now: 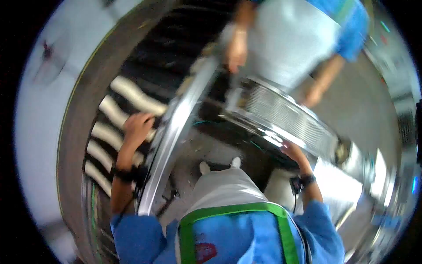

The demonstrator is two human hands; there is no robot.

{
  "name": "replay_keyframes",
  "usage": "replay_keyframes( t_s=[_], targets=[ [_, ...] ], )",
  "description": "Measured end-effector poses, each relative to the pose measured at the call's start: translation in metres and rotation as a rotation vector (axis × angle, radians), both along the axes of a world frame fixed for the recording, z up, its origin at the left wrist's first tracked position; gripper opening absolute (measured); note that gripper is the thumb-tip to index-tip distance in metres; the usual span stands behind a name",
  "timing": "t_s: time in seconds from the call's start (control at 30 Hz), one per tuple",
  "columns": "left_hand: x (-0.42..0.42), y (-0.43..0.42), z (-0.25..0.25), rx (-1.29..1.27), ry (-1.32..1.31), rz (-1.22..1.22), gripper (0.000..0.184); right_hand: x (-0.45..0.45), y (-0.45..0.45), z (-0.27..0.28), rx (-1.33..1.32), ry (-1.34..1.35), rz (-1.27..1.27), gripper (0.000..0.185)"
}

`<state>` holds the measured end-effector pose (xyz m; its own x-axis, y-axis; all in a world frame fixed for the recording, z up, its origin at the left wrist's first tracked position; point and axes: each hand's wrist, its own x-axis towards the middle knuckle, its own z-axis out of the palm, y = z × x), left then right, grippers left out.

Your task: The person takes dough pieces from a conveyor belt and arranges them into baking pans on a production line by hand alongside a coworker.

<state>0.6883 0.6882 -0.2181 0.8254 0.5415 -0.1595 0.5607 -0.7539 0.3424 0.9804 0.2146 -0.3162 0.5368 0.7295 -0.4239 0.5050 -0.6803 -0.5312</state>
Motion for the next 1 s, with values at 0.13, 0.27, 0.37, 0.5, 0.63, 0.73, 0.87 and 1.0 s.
replay_keyframes(
  t_s=[0.13, 0.27, 0.37, 0.5, 0.63, 0.73, 0.87, 1.0],
  targets=[
    [0.074, -0.036, 0.013, -0.183, -0.085, -0.251, 0.025, -0.001, -0.03, -0.005, -0.024, -0.01, -0.099, 0.026],
    [0.123, -0.091, -0.007, -0.244, -0.009, -0.403, 0.024, -0.041, -0.072, 0.012, -0.062, 0.106, -0.462, 0.032],
    [0.157, -0.151, 0.004, -0.298, -0.016, -0.562, 0.026, -0.063, -0.128, 0.013, -0.065, 0.052, -0.615, 0.031],
    [0.188, -0.206, 0.011, -0.292, 0.031, -0.719, 0.027, -0.086, -0.194, 0.008, -0.063, -0.047, -0.729, 0.031],
    [0.208, -0.245, 0.013, -0.358, 0.049, -0.762, 0.027, -0.084, -0.238, 0.001, -0.069, -0.15, -0.869, 0.032],
    [0.216, -0.27, 0.02, -0.414, 0.049, -0.726, 0.027, -0.066, -0.255, -0.006, -0.066, -0.179, -0.926, 0.034],
    [0.225, -0.292, 0.015, -0.512, 0.019, -0.67, 0.027, -0.033, -0.254, 0.012, 0.061, -0.196, -0.983, 0.038],
    [0.225, -0.303, 0.019, -0.523, 0.005, -0.588, 0.026, 0.026, -0.254, -0.019, 0.071, -0.371, -0.895, 0.042]
  ],
)
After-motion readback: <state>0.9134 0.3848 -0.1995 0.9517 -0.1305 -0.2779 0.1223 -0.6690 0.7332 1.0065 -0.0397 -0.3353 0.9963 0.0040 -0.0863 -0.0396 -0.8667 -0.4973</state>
